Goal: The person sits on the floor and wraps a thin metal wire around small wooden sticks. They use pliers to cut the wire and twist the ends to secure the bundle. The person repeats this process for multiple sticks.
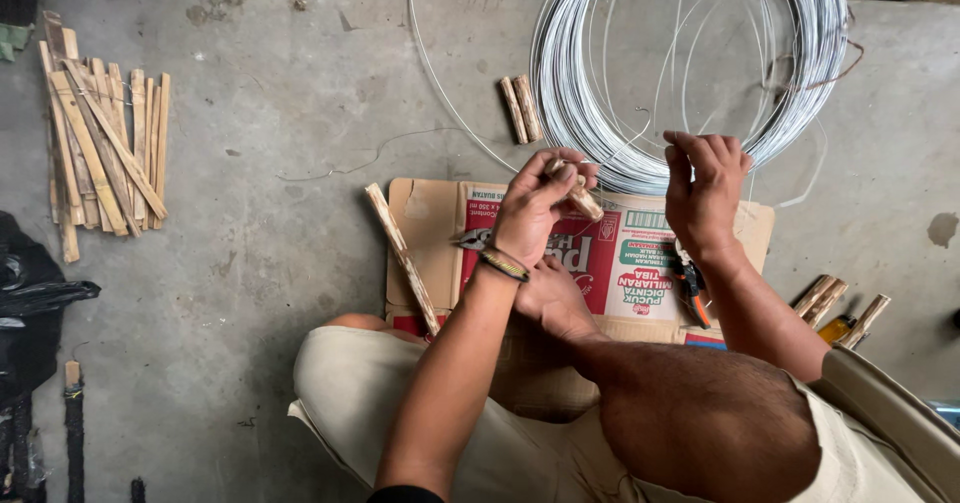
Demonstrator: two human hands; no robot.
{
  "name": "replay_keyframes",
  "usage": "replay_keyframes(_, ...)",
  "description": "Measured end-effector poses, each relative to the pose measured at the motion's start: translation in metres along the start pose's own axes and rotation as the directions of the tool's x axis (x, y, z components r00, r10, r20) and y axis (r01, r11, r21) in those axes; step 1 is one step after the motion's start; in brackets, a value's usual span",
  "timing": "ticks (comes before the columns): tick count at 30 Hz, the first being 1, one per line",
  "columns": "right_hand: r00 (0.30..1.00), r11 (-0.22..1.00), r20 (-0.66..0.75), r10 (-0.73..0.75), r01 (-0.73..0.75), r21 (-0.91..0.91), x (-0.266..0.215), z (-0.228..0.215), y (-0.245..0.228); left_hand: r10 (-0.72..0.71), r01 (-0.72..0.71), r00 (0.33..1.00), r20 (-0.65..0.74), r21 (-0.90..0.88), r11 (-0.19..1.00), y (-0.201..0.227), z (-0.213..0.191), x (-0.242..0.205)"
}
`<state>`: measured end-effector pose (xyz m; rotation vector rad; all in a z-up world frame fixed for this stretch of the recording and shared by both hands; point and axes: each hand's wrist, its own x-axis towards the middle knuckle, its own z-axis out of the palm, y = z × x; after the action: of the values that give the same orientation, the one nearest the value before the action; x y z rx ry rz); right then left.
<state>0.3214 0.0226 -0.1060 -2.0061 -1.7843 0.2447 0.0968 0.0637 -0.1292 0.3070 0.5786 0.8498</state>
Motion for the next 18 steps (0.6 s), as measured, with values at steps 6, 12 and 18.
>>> replay_keyframes(6, 0.988, 0.984, 0.146, 0.056, -0.079, 0.157, 0.019, -0.049, -0.044, 0.064, -0.041, 0.988, 0.141, -0.162, 0.986, 0.052, 0.013, -0.040)
replay_keyframes(12, 0.756, 0.607, 0.522, -0.396, -0.211, 0.766, 0.066, -0.124, -0.121, 0.205, -0.160, 0.966, 0.159, -0.257, 0.953, 0.088, 0.052, -0.075)
replay_keyframes(18, 0.571, 0.650, 0.672, -0.471, -0.290, 0.702, 0.100, -0.165, -0.196, 0.397, -0.360, 0.912, 0.107, -0.259, 0.896, 0.105, 0.093, -0.104)
